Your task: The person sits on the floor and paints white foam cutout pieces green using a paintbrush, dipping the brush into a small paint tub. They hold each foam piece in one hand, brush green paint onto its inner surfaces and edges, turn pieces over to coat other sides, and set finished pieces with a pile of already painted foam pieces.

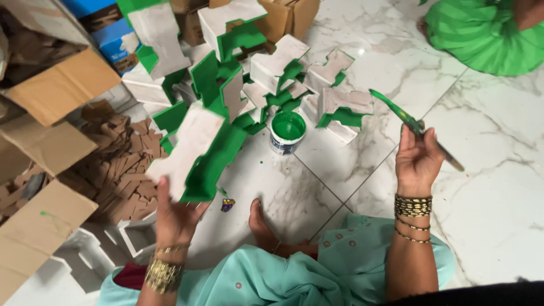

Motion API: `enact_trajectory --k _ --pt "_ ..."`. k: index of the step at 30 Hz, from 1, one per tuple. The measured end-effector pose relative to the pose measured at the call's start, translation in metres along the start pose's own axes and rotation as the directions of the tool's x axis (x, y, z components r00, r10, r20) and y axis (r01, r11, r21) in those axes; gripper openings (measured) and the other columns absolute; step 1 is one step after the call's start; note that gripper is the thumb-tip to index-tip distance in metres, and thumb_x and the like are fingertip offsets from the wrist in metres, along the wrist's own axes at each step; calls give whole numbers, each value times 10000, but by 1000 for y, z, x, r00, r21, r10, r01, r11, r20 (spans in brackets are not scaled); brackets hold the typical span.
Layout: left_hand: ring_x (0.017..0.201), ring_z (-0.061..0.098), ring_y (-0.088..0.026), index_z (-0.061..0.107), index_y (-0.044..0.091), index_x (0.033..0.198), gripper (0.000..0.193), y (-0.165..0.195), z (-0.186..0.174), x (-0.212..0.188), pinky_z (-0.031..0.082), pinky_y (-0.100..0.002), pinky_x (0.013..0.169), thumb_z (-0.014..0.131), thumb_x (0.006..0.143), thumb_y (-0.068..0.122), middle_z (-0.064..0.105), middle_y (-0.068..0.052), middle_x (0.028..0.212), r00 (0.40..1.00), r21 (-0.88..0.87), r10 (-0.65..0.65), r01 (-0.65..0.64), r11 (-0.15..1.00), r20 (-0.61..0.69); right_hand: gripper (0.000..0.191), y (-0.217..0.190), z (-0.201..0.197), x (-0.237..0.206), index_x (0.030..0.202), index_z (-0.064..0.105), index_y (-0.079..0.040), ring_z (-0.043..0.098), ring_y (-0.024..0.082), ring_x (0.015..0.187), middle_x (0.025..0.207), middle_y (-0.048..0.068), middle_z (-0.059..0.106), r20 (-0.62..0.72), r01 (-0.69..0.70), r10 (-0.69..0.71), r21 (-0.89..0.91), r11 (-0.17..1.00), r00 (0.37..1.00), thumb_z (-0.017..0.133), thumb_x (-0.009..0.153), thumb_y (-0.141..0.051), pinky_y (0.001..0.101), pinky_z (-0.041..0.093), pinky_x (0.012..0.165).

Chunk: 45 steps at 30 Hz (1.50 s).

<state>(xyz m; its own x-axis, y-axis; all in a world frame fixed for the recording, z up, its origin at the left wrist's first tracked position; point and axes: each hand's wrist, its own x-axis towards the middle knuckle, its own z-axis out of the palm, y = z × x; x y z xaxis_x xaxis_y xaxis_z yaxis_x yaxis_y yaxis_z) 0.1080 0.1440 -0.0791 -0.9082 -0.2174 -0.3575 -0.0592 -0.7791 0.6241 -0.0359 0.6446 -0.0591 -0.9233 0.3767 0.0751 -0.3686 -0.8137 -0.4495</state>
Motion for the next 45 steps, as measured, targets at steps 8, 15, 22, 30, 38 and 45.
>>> enact_trajectory --k 8,15,22,30,38,45 --pt "968 691 -264 536 126 1372 638 -57 67 66 637 -436 765 682 888 516 654 -139 1187 998 85 -34 38 996 -45 203 -12 -63 46 1148 594 51 706 311 1171 1160 181 714 -48 70 -67 78 994 997 689 1004 -56 473 594 1119" --pt "805 691 -247 457 39 1287 713 -111 138 130 639 -410 655 746 830 504 672 -160 1030 991 179 -46 68 982 -122 132 0 -88 93 1120 600 25 687 255 1168 1176 150 702 61 10 -25 241 971 998 646 1060 -83 384 592 1094" --pt "724 670 -257 362 -30 1344 937 -187 219 203 604 -397 552 802 767 562 633 -194 1030 988 236 -69 100 966 -136 161 -18 -130 128 1146 623 17 680 236 1157 1165 108 701 76 50 -79 325 944 994 610 1086 -131 363 594 1069" --pt "846 670 -225 231 41 1399 1069 -253 315 269 626 -385 605 837 704 580 609 -215 1218 994 285 -48 75 955 -99 188 -27 -169 159 1166 622 21 687 263 1126 1166 147 702 69 62 -91 344 937 993 592 1097 -151 352 595 1051" --pt "1013 644 -265 180 101 1445 1144 -267 355 301 622 -483 758 869 640 533 542 -166 1307 988 243 -105 130 961 -114 212 -7 -174 169 1194 607 51 682 278 1135 1178 151 690 89 9 -46 376 927 995 593 1100 -139 372 591 1059" --pt "1052 622 -258 142 100 1486 1191 -270 361 311 597 -473 775 850 649 566 534 -166 1340 985 296 -119 151 943 -124 199 -4 -171 171 1184 604 43 685 275 1135 1184 146 685 87 9 -44 375 927 995 599 1106 -141 375 596 1062"
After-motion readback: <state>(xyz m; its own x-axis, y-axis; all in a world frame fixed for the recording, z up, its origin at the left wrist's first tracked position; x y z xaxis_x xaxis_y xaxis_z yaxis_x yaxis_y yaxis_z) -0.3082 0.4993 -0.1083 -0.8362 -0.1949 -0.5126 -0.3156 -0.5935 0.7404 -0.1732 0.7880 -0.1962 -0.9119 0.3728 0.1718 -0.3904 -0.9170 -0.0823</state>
